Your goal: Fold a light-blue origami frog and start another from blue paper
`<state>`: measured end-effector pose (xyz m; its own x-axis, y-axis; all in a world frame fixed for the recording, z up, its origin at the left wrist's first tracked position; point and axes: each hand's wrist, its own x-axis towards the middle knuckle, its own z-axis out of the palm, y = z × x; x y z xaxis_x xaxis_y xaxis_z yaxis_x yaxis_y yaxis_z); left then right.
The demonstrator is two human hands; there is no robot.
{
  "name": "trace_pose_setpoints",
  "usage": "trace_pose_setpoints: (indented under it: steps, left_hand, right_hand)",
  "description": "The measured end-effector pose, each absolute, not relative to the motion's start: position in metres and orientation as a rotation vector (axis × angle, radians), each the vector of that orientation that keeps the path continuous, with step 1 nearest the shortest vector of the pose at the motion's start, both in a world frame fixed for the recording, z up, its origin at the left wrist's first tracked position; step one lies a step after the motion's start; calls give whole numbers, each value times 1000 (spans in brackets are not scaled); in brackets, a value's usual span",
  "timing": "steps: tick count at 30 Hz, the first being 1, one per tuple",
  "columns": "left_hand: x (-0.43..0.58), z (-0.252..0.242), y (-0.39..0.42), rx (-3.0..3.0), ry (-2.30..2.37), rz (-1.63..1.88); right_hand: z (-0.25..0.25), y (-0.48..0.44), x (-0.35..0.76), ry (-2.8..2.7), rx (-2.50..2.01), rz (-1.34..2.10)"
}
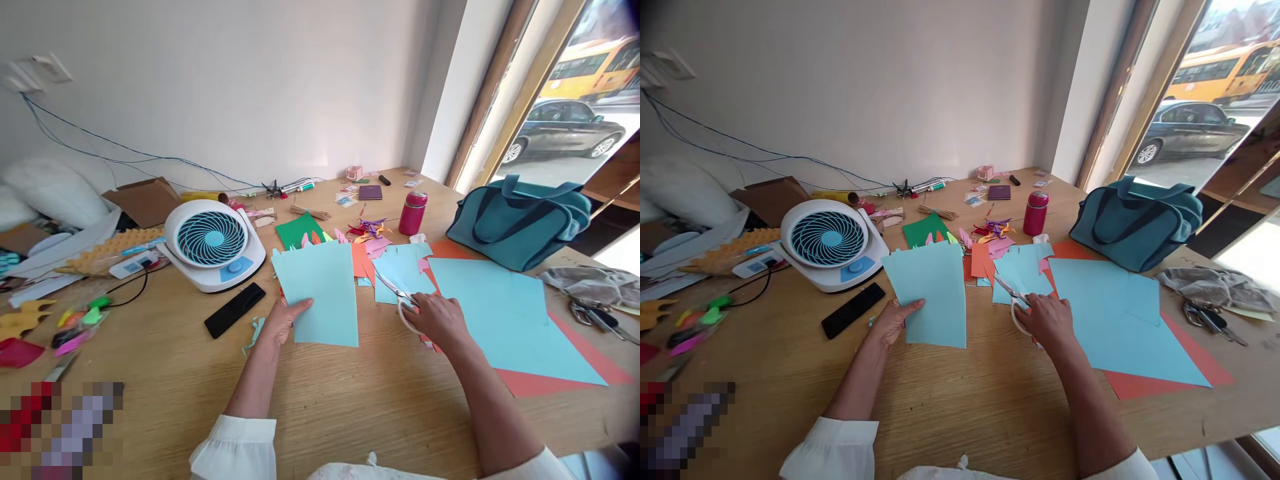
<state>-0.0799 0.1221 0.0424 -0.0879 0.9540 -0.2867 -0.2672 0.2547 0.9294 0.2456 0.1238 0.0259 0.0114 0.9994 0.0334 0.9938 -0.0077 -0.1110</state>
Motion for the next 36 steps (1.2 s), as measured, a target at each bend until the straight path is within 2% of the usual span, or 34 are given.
trace_pose_setpoints:
  steps: [5, 13, 15, 18, 22, 31, 36]
  left_hand:
    - [-69, 32, 118, 772, 1202, 1271]
    - [-59, 23, 113, 721, 1224, 1103]
    - [-57, 21, 113, 724, 1229, 1091]
    - [-52, 17, 113, 737, 1220, 1066]
    - [-48, 15, 114, 760, 1184, 1028]
    - [-52, 12, 121, 792, 1208, 1063]
    - [-56, 1, 124, 802, 1270, 1084]
  right_hand:
    - [24, 125, 247, -2196, -2245, 78]
    - [26, 121, 250, -2147, -2077, 237]
    - [29, 118, 238, -1998, -1878, 376]
    - [30, 112, 212, -1804, -1543, 764]
    - [24, 109, 194, -1741, -1455, 930]
    - [20, 118, 220, -1515, -1577, 747]
    - [25, 126, 258, -1404, -1709, 409]
